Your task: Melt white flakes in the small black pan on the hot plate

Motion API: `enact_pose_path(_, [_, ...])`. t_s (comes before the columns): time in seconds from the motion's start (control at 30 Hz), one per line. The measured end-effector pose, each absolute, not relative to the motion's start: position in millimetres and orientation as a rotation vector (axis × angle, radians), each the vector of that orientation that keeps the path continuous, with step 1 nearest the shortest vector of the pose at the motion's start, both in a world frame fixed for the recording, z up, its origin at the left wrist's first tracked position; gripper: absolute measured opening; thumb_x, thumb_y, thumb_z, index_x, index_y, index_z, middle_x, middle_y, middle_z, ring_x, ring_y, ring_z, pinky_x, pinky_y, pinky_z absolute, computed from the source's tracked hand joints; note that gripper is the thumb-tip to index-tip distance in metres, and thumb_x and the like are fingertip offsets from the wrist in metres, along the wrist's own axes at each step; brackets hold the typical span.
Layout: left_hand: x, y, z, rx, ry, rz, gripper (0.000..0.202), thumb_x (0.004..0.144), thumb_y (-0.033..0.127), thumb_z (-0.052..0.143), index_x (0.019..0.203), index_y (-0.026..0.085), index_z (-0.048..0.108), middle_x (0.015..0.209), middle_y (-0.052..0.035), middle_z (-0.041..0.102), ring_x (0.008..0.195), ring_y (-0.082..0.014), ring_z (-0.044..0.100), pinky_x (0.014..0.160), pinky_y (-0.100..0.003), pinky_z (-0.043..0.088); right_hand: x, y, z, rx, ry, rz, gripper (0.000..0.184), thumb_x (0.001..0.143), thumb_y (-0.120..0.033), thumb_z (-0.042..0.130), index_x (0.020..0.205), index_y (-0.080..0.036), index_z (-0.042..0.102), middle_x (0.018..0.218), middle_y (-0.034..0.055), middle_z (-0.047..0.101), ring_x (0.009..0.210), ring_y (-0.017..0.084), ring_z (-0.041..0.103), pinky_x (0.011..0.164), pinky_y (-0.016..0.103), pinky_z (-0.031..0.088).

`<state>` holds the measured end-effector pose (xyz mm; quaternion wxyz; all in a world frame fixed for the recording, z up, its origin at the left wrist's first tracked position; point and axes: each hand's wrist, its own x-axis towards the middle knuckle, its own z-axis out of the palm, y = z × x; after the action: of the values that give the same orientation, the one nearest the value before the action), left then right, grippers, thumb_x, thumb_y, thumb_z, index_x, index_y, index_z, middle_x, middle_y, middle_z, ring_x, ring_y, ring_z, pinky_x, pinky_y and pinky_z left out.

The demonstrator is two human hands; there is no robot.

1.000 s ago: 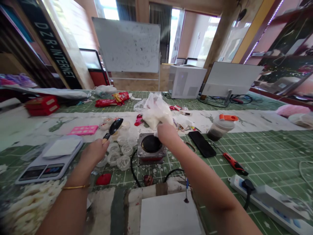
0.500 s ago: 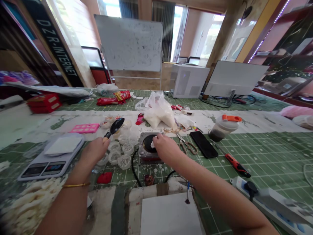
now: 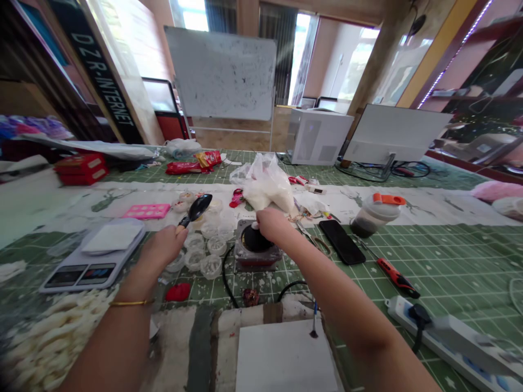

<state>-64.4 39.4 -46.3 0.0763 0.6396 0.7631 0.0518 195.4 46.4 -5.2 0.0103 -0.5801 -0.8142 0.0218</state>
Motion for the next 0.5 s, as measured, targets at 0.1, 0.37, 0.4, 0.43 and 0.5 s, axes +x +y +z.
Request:
enact_pose_path(0.1, [-65.9,41.3,-48.4,1.951,2.278,0.15,0.042,0.086,0.039,0.024,0.089,0.016,0.059,0.092,-0.0166,0.065,0.086,-0.0287,0.062,0.066,-0.034,0.044,200.2,28.7,-5.3,-1.844,-2.562,0.057,0.019,0.077,-0.015,0.047,0.082,-0.013,0.066,0.085,0.0122,0.063,0.077,0.019,0.057,0.065,0.027,0.037])
enact_pose_path(0.37, [-66.5,42.5,-51.4,1.951,2.282,0.148,0.044,0.086,0.04,0.024,0.091,0.013,0.059,0.093,-0.018,0.065,0.087,-0.0295,0.062,0.068,-0.034,0.043,178.6,41.3,-8.7,-1.768,-2.597,0.034,0.018,0.08,-0.018,0.046,0.087,-0.017,0.062,0.096,0.0081,0.06,0.076,0.014,0.057,0.065,0.023,0.037])
enact_pose_path(0.4, [-66.1,42.0,-50.3,1.947,2.28,0.157,0.044,0.086,0.04,0.024,0.091,0.013,0.058,0.094,-0.0186,0.065,0.087,-0.0299,0.062,0.068,-0.035,0.043,181.4,44.5,-8.2,-1.798,-2.582,0.015,0.018,0.08,-0.019,0.046,0.087,-0.015,0.062,0.095,0.01,0.061,0.077,0.016,0.057,0.064,0.024,0.037])
enact_pose_path(0.43, [-65.9,41.7,-49.4,1.944,2.277,0.168,0.044,0.086,0.04,0.024,0.091,0.013,0.058,0.095,-0.0189,0.064,0.087,-0.0303,0.062,0.068,-0.035,0.043,185.6,45.0,-7.4,-1.831,-2.567,-0.002,0.019,0.08,-0.019,0.045,0.088,-0.013,0.062,0.093,0.0119,0.061,0.077,0.017,0.058,0.064,0.025,0.037])
enact_pose_path(0.5, [-66.1,41.9,-48.7,1.924,2.278,0.185,0.044,0.085,0.041,0.024,0.091,0.014,0.058,0.095,-0.0189,0.065,0.087,-0.0308,0.062,0.067,-0.035,0.043,194.6,37.9,-5.4,-1.877,-2.555,-0.02,0.02,0.08,-0.018,0.045,0.086,-0.01,0.062,0.088,0.0141,0.062,0.075,0.019,0.058,0.062,0.026,0.038])
